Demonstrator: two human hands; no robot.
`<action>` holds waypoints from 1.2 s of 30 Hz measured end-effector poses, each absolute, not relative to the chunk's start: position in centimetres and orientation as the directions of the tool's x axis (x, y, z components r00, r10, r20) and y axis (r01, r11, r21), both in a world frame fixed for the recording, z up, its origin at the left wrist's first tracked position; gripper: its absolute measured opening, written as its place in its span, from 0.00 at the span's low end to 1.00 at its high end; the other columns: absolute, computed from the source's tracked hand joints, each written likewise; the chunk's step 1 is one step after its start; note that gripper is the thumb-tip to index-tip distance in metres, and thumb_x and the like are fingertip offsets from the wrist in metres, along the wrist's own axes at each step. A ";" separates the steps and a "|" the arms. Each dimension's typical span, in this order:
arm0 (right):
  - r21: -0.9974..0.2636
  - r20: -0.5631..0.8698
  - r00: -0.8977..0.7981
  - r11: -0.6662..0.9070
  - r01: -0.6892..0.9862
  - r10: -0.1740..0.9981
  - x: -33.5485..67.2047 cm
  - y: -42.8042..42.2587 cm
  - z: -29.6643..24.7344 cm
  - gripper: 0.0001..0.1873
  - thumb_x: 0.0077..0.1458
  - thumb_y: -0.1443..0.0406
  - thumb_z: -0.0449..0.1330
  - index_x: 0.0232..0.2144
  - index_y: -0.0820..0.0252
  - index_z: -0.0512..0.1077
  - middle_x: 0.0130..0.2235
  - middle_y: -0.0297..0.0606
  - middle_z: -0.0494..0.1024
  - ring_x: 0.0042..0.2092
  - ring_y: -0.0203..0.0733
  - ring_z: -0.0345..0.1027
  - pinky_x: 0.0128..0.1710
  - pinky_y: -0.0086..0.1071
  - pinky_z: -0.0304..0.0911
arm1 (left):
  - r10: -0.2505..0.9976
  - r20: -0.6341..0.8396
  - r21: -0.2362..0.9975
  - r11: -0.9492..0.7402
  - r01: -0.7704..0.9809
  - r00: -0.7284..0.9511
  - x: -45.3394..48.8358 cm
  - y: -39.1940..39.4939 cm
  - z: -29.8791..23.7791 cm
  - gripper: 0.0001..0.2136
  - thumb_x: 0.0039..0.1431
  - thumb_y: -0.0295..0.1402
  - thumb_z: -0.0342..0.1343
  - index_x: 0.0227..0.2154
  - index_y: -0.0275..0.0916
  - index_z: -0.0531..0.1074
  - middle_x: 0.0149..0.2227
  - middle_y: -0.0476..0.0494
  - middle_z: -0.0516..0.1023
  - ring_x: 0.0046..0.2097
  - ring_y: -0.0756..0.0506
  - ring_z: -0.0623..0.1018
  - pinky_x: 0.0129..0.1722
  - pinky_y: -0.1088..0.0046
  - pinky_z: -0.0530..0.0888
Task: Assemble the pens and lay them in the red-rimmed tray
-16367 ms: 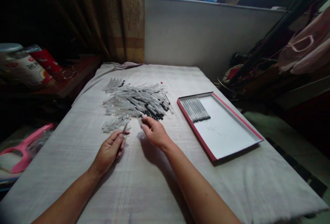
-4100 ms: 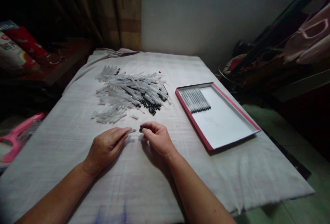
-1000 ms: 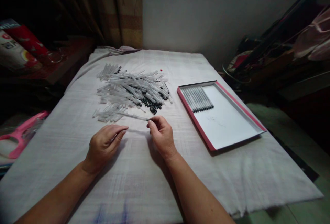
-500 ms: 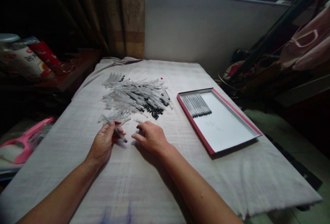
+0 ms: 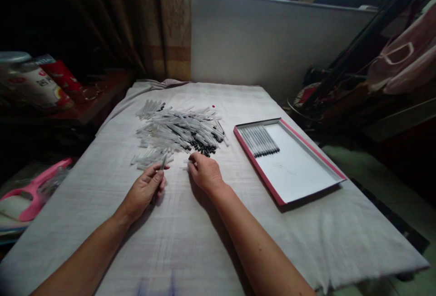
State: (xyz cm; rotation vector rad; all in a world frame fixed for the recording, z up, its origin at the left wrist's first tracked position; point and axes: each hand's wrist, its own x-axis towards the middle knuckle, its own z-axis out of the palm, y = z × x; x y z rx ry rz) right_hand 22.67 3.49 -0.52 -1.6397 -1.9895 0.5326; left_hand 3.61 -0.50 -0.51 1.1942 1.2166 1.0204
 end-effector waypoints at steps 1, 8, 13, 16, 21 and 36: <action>-0.669 0.138 -0.133 0.191 0.718 0.981 23.2 3.2 -0.6 0.08 0.55 0.66 0.58 0.37 0.56 0.75 0.34 0.36 0.80 0.33 0.39 0.71 0.36 0.31 0.63 | 0.987 -0.110 0.991 0.099 0.093 0.117 3.5 -0.5 -0.6 0.22 0.58 0.50 0.53 0.47 0.38 0.70 0.22 0.56 0.67 0.18 0.54 0.66 0.18 0.80 0.64; -0.928 0.164 -0.063 0.176 0.328 0.984 26.3 0.0 -0.9 0.12 0.53 0.60 0.59 0.37 0.60 0.76 0.33 0.38 0.79 0.32 0.37 0.69 0.33 0.31 0.64 | 0.875 0.372 0.503 -0.471 0.725 0.310 2.9 -1.3 -0.2 0.14 0.64 0.39 0.49 0.46 0.43 0.76 0.38 0.44 0.80 0.38 0.44 0.79 0.38 0.70 0.73; -0.917 0.195 -0.092 0.215 0.336 0.976 26.1 -1.0 -0.7 0.10 0.53 0.62 0.59 0.36 0.60 0.76 0.33 0.38 0.79 0.31 0.36 0.69 0.34 0.31 0.65 | 0.828 0.346 0.249 -0.534 0.808 0.441 3.4 -1.7 -0.2 0.15 0.67 0.37 0.47 0.47 0.42 0.76 0.35 0.44 0.80 0.33 0.45 0.78 0.34 0.71 0.72; -0.896 0.202 -0.134 0.239 0.375 0.970 26.0 -1.1 -0.5 0.09 0.54 0.63 0.59 0.36 0.60 0.76 0.34 0.38 0.80 0.32 0.37 0.70 0.34 0.31 0.65 | 0.834 0.321 0.250 -0.531 0.809 0.448 3.5 -1.7 -0.4 0.15 0.67 0.38 0.46 0.47 0.43 0.76 0.35 0.45 0.80 0.33 0.45 0.77 0.34 0.70 0.71; -0.874 0.204 -0.137 0.244 0.421 0.969 26.3 -1.1 -0.5 0.09 0.54 0.63 0.59 0.36 0.59 0.76 0.35 0.38 0.81 0.33 0.38 0.71 0.35 0.32 0.66 | 0.839 0.306 0.278 -0.530 0.801 0.449 3.4 -1.7 -0.5 0.16 0.67 0.39 0.44 0.47 0.43 0.76 0.35 0.45 0.80 0.33 0.45 0.77 0.35 0.70 0.70; -0.895 0.095 -0.303 0.214 0.390 0.948 25.6 -1.4 -0.7 0.11 0.56 0.65 0.59 0.38 0.57 0.80 0.39 0.40 0.83 0.39 0.41 0.76 0.43 0.33 0.69 | 0.797 0.275 0.239 -0.599 0.764 0.538 3.8 -2.0 -0.3 0.15 0.67 0.39 0.45 0.45 0.42 0.75 0.31 0.45 0.78 0.32 0.46 0.75 0.33 0.70 0.67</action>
